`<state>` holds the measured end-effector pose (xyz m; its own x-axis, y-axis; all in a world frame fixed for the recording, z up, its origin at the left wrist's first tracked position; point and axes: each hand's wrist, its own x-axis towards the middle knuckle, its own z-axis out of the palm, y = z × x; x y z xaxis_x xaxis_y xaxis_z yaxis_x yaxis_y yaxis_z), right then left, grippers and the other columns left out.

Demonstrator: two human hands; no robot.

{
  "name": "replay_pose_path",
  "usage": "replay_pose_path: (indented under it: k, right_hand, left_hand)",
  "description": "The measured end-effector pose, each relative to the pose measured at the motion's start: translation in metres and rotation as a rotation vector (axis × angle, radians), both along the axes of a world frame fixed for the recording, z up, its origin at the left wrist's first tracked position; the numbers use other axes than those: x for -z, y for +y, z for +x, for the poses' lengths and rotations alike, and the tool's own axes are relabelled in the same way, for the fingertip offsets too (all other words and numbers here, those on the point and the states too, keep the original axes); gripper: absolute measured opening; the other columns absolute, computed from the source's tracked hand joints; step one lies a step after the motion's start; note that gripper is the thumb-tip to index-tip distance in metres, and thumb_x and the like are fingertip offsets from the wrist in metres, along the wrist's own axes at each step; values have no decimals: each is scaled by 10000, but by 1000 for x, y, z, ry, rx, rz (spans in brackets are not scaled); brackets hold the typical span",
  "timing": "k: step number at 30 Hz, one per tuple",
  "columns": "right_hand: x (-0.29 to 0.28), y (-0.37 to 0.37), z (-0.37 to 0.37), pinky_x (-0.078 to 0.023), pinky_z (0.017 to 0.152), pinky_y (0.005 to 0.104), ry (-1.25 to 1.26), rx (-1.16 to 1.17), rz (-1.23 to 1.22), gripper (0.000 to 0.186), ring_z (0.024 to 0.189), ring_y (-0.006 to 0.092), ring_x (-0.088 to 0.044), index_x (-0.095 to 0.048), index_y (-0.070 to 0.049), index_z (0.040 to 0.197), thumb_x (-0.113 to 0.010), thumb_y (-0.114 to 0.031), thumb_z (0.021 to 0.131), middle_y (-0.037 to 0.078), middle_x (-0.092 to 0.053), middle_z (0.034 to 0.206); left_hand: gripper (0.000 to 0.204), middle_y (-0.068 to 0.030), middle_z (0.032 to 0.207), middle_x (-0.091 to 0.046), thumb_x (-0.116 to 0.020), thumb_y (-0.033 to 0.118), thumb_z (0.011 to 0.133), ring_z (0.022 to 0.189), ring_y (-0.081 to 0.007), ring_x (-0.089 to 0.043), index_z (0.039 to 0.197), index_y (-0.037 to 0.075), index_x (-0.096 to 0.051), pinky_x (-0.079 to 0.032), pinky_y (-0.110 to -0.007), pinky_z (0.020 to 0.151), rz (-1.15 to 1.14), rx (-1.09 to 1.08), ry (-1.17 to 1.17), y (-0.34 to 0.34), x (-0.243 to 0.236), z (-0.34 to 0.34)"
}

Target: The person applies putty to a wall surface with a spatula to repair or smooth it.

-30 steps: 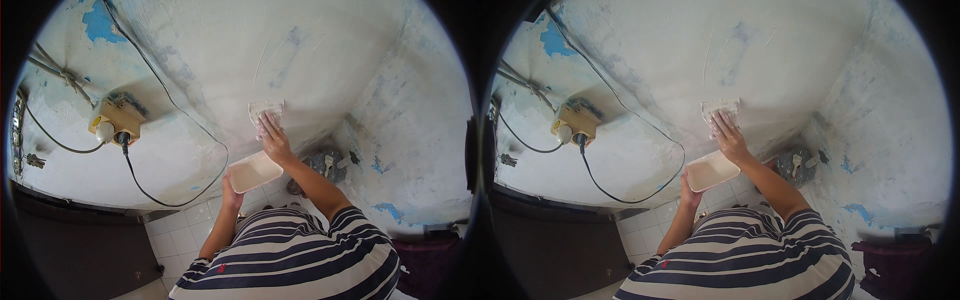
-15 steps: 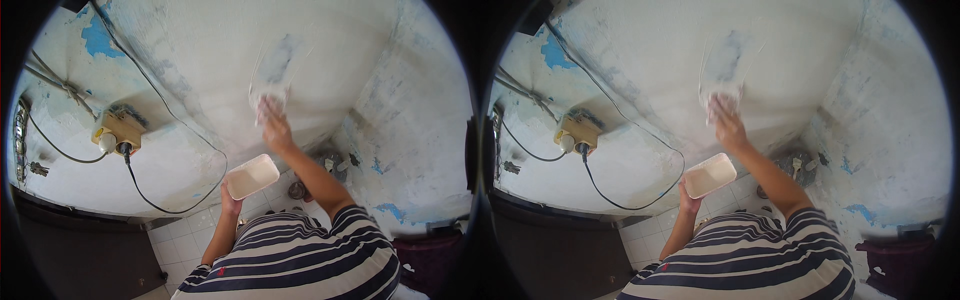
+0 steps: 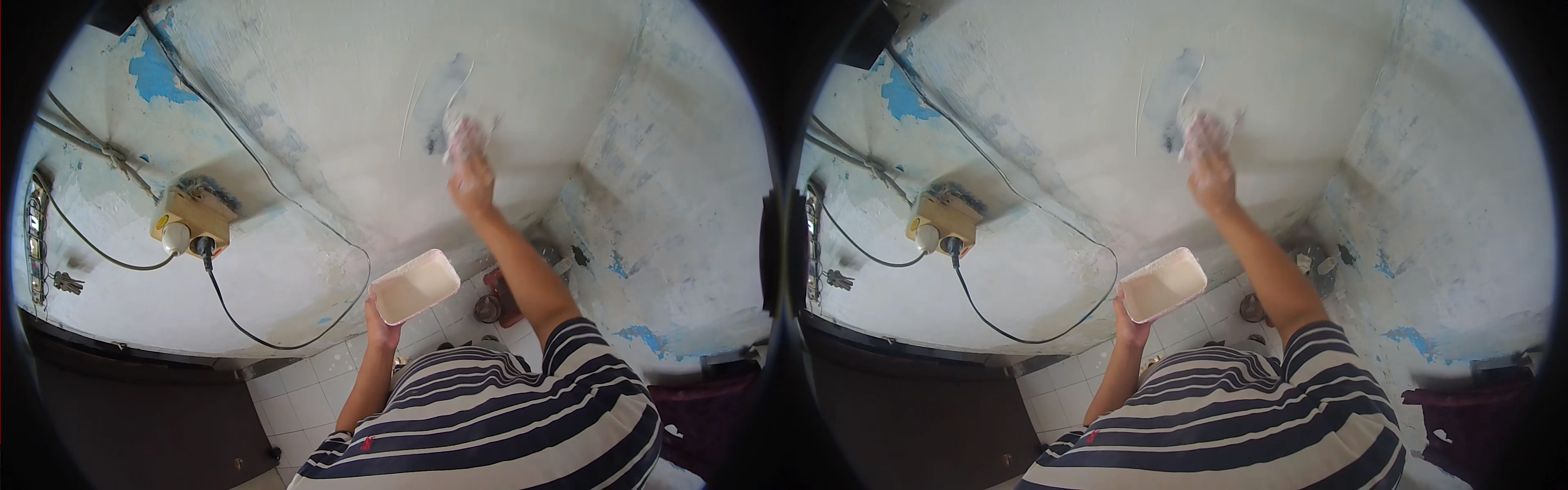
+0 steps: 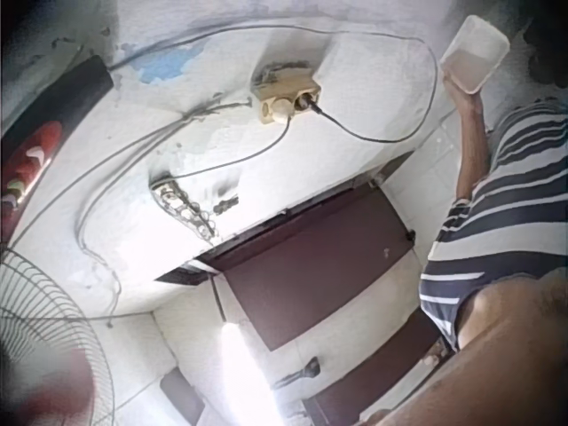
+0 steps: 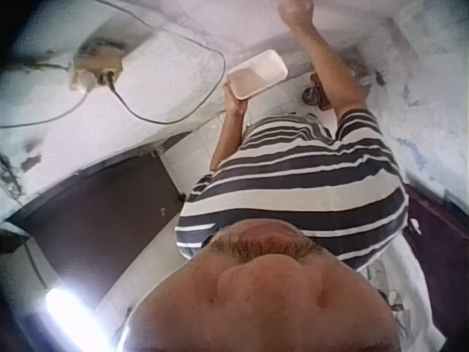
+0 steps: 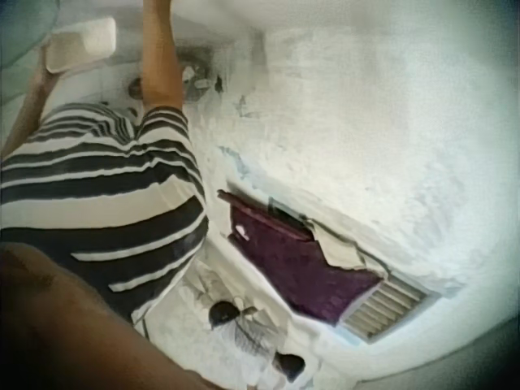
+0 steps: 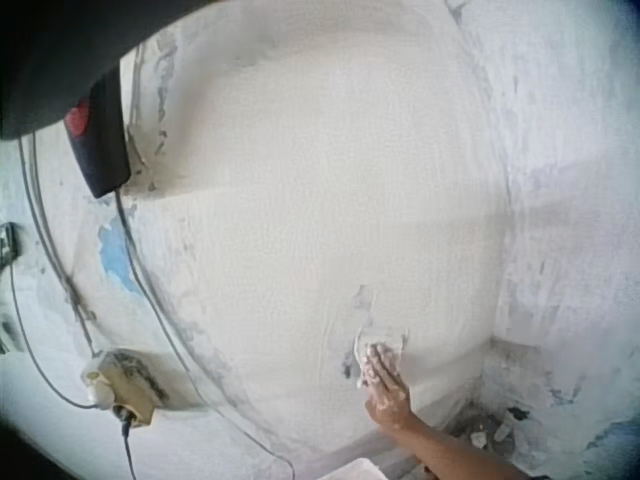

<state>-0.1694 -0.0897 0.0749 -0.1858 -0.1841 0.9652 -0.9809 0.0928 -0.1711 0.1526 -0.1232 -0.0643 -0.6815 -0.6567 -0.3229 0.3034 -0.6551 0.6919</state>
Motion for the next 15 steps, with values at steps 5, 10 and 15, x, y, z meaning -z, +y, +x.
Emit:
replay_pose_path:
  k: [5, 10, 15]
  right_hand:
    - [59, 26, 99, -455, 1154, 504, -125, -212, 165, 473, 1381, 420, -545, -628, 45, 1325, -563, 106, 860, 226, -572, 1481]
    - [-26, 43, 71, -459, 1140, 486, -195, -158, -192, 440, 1373, 461, -543, -627, 82, 1334, -528, 129, 908, 217, -585, 1482]
    - [-61, 12, 40, -394, 1169, 591, -37, 141, -141, 440, 1413, 459, -507, -647, 64, 1313, -582, 83, 877, 203, -596, 1477]
  left_hand:
    - [570, -95, 1386, -620, -337, 492, 1083, 1275, -276, -600, 1440, 90, -527, -513, -471, 1019, 29, 2, -16, -2, 9, 10]
    - [585, -92, 1401, -602, -317, 520, 1069, 1294, -286, -584, 1448, 120, -513, -517, -500, 1018, 24, -17, -59, -5, 9, 12]
    - [596, -93, 1416, -583, -295, 545, 1063, 1310, -300, -570, 1455, 146, -500, -521, -527, 1024, -26, 16, -62, -7, 12, 6]
